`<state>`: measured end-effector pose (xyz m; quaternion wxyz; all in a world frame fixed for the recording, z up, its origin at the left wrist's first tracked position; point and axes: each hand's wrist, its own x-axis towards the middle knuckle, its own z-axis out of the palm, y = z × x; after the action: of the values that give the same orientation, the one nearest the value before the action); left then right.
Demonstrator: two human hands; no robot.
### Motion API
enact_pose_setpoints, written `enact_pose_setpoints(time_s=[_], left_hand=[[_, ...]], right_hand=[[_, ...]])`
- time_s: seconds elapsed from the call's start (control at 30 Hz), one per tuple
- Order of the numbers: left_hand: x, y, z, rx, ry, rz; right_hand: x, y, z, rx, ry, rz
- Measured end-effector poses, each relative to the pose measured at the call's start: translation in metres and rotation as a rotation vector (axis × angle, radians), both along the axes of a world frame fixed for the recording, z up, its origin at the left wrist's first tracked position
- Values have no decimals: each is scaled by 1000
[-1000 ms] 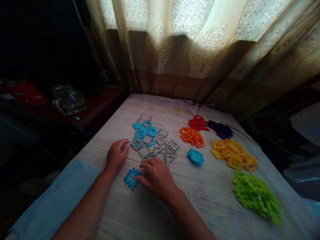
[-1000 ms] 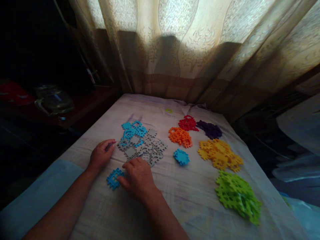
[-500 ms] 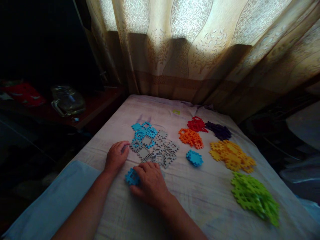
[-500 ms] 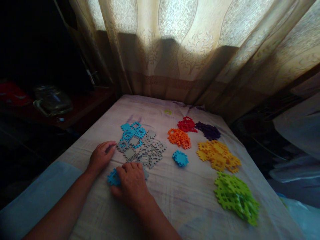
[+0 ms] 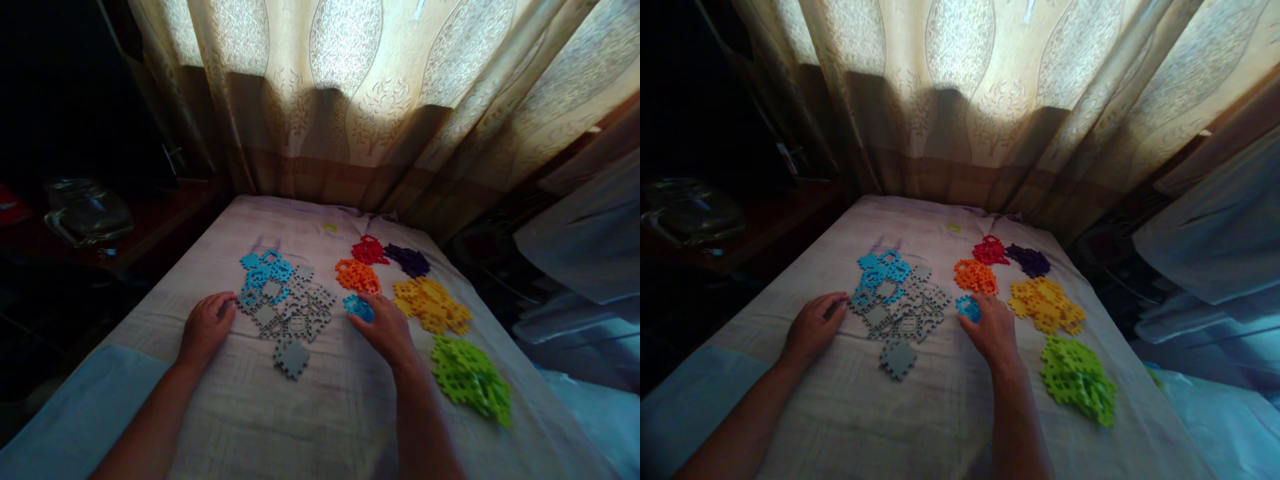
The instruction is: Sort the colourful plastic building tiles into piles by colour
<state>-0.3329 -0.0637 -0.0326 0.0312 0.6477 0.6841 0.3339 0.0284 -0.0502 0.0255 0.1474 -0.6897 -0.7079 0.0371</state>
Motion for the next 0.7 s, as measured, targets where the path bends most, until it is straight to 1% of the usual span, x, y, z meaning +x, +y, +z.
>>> enact_pose_setpoints(time_s=[0.17,0.23,0.3,0.37,0.43,0.53,0.6,0.7], left_hand=[[0,0,-6,-9,86,-47],[1,-1,-7,-18,125,-72],[2,-2,-8,-26,149,-93],[2,-2,-8,-25,148,-111],[1,-2,-7,-15,121,-114],[1,0,-5,10,58,-87],[1,0,-3,28,21,-81],[3,-1,2,42,-4,-72]], right_hand=[[8,-1,-3,-113,-35,18],[12,-1,-3,-125,-39,29],[15,-1,-1,-83,-31,40],[12,-2,1,3,-1,65],[-1,-4,3,104,56,113],[-38,-4,-3,215,168,222],[-66,-2,-12,217,216,297],[-102,1,-28,128,211,294]])
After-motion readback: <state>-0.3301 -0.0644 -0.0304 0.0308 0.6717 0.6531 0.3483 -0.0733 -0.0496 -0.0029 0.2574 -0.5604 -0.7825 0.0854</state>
